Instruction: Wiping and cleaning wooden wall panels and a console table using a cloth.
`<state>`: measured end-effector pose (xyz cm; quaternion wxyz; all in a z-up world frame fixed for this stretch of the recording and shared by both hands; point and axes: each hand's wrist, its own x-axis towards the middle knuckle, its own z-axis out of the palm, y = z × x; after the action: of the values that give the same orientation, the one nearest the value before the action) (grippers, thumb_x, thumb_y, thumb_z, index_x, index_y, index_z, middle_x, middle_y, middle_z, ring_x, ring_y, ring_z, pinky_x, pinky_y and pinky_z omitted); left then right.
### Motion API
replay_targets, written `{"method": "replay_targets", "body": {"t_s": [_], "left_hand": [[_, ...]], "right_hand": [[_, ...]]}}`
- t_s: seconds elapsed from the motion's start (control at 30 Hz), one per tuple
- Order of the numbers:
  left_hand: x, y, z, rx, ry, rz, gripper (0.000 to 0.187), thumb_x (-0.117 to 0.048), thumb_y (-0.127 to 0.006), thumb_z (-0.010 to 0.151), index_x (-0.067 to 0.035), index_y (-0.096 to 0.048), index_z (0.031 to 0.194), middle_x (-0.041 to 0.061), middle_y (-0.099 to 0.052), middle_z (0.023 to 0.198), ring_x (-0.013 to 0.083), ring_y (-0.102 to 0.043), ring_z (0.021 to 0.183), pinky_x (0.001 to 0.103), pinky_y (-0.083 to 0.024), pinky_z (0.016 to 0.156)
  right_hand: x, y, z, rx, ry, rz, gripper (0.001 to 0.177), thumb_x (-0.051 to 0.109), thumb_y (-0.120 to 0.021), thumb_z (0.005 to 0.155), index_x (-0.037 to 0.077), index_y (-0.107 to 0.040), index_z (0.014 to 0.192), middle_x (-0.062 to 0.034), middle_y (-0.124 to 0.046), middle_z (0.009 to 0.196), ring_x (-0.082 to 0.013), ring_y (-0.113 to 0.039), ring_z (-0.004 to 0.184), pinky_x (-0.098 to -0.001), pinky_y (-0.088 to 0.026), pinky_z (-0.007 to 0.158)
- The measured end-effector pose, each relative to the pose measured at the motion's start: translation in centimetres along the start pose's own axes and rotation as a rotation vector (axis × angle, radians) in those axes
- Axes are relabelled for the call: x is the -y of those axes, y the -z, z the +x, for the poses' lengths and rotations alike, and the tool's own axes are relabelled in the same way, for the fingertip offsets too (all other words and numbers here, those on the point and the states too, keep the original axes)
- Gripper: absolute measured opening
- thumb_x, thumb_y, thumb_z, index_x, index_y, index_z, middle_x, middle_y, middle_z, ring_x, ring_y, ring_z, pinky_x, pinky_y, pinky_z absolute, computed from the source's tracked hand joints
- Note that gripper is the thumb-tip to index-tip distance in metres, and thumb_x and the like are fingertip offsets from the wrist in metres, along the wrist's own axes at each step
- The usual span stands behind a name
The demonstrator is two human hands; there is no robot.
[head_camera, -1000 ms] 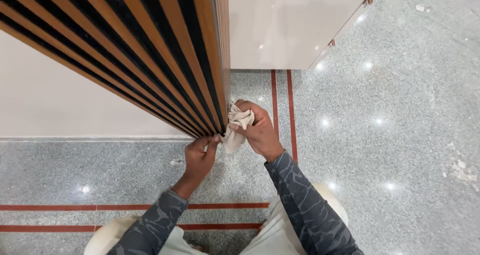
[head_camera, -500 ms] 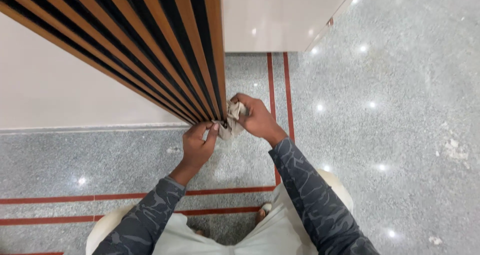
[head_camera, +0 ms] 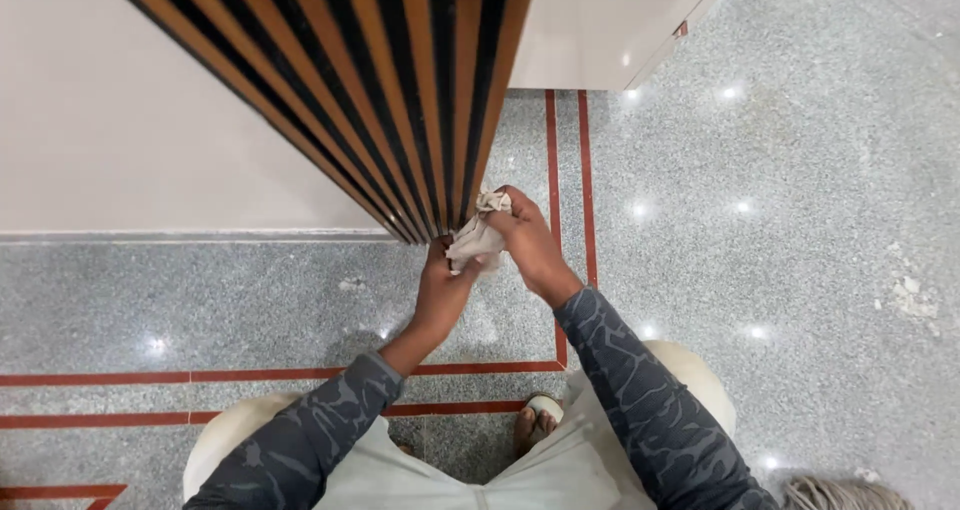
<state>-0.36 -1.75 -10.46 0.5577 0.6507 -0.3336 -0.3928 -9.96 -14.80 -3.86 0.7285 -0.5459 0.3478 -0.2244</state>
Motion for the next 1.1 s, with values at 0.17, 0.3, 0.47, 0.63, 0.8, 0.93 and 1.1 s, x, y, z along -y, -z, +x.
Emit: {"method": "replay_targets", "body": {"t_s": [0.17,0.3,0.47,0.63,0.8,0.93,1.1], "left_hand": [[-0.8,1.3,0.1,-0.068,0.402,-0.169,0.042,-0.010,-0.057,0.090,-0.003,-0.044,0.130,0.016,-0.066,0.118,0.0241,-0.068,0.099,0.040,-0.056,0.077],[-0.8,2.4,0.3,-0.248,0.571,-0.378,0.036,-0.012,-0.054,0.096,-0.011,-0.036,0.127,0.013,-0.057,0.118,0.0213,-0.062,0.098,0.039,-0.054,0.079],[-4.4,2.0,-1.1,-0.314,0.136,-0.510,0.029,-0.018,-0.054,0.104,-0.004,-0.041,0.125,0.011,-0.059,0.119,0.0178,-0.063,0.106,0.034,-0.057,0.088],[-6.7,2.0,-1.5,-0.262,-0.224,-0.423,0.033,-0.014,-0.057,0.107,0.000,-0.038,0.130,0.014,-0.052,0.126,0.0197,-0.057,0.116,0.037,-0.051,0.098],[-0.7,2.5,1.2,-0.254,0.169,-0.185,0.044,-0.011,-0.054,0.101,-0.006,-0.029,0.137,0.010,-0.050,0.129,0.0221,-0.056,0.118,0.039,-0.049,0.099],[10.9,1.8,3.7,-0.331,0.266,-0.528,0.045,0.002,-0.059,0.092,0.003,-0.037,0.131,0.015,-0.055,0.129,0.0242,-0.056,0.121,0.035,-0.047,0.103],[16.2,2.4,5.2,-0.423,0.490,-0.432,0.049,-0.002,-0.058,0.094,-0.003,-0.033,0.137,0.014,-0.051,0.120,0.0228,-0.048,0.106,0.035,-0.040,0.089]], "right_hand": [[3.5,-1.3,-0.7,0.010,-0.145,-0.426,0.016,0.015,-0.057,0.097,0.003,-0.062,0.106,-0.0111,-0.070,0.091,-0.0188,-0.065,0.079,-0.0359,-0.053,0.072],[3.4,-1.4,-0.4,0.078,-0.261,-0.863,0.028,0.025,-0.061,0.095,0.000,-0.069,0.107,-0.0180,-0.072,0.084,-0.0247,-0.067,0.071,-0.0405,-0.053,0.069],[3.9,-0.5,-0.5,0.168,-0.236,-0.600,0.035,0.028,-0.062,0.095,-0.003,-0.076,0.104,-0.0159,-0.075,0.083,-0.0222,-0.069,0.073,-0.0385,-0.055,0.073],[3.1,0.9,0.3,0.160,-0.215,-0.425,0.035,0.026,-0.062,0.094,-0.005,-0.076,0.104,-0.0113,-0.075,0.081,-0.0171,-0.067,0.070,-0.0324,-0.056,0.075],[2.4,-1.8,-0.2,0.054,-0.234,-0.590,0.033,0.025,-0.058,0.096,-0.002,-0.075,0.102,-0.0165,-0.065,0.073,-0.0214,-0.054,0.062,-0.0390,-0.047,0.063],[0.7,-2.5,0.2,-0.059,-0.211,-0.752,0.035,0.027,-0.055,0.094,-0.003,-0.071,0.101,-0.0215,-0.072,0.081,-0.0291,-0.068,0.071,-0.0427,-0.052,0.068],[-5.6,-1.1,2.2,-0.022,-0.215,-0.864,0.038,0.028,-0.057,0.091,-0.002,-0.067,0.113,-0.0267,-0.071,0.098,-0.0389,-0.069,0.091,-0.0465,-0.052,0.080]]}}
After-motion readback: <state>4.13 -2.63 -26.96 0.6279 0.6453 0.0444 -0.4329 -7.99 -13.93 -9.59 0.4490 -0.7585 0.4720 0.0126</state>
